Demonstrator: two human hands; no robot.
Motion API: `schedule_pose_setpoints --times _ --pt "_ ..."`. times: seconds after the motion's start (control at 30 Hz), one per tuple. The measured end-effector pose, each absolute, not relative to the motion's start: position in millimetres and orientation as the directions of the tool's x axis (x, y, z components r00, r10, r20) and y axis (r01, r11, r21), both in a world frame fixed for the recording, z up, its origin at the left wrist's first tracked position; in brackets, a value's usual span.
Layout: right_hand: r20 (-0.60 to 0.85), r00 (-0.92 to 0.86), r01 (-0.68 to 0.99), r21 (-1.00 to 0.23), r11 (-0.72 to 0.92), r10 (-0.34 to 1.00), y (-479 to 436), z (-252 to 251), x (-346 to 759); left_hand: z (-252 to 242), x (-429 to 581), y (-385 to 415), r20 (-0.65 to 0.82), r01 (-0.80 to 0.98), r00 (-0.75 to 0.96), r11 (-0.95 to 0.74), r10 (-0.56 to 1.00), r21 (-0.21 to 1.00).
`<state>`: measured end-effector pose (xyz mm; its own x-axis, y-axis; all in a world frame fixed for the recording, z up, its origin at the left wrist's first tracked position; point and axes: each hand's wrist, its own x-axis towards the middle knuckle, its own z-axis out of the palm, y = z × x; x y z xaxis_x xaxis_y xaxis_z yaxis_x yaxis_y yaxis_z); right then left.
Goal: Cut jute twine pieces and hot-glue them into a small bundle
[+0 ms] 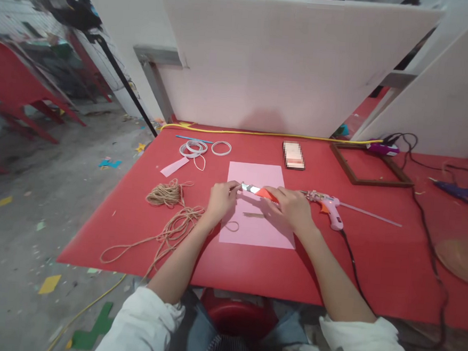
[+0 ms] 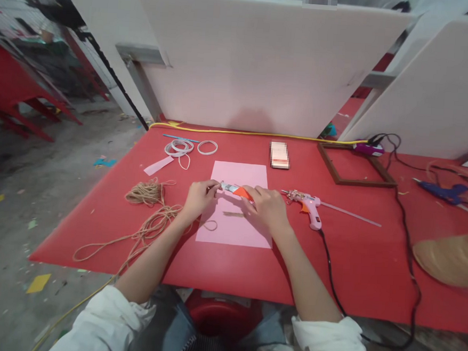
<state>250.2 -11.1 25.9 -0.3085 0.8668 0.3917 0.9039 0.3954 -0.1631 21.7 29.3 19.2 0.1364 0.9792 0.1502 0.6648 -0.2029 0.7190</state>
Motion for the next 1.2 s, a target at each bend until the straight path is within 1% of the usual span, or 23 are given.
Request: schedule_pose_setpoints --times 0.23,0.53,0.7,0.93,1.07,1.13,1.2 --pt "0.423 -0.303 0.903 -0.159 0.4 0.854 -12 23 251 18 21 30 0.142 0.683 0.137 -0.197 0.98 0.704" --pt "0.41 -0.28 0.92 -0.145 0.365 0.868 -13 25 245 22 22 28 0.161 0.735 0.207 -0.262 0.965 0.626" --pt "0.404 -0.221 0.944 -0.141 0.3 0.888 -17 26 239 22 22 27 0.167 0.757 0.246 -0.297 0.955 0.582" --pt "0.373 -0.168 0.966 -0.12 0.227 0.912 -17 21 220 22 35 21 0.095 0.876 0.186 -0.209 0.978 0.436" --pt "0.367 -0.149 0.964 -0.155 0.218 0.918 -16 18 213 27 37 20 0.099 0.867 0.153 -0.182 0.983 0.464" --pt "0.391 -0.146 0.964 -0.15 0.219 0.909 -17 16 215 28 33 22 0.113 0.856 0.139 -0.177 0.984 0.486" --pt "0.419 -0.145 0.967 -0.133 0.219 0.896 -18 15 218 28 31 24 0.127 0.867 0.117 -0.164 0.985 0.47"
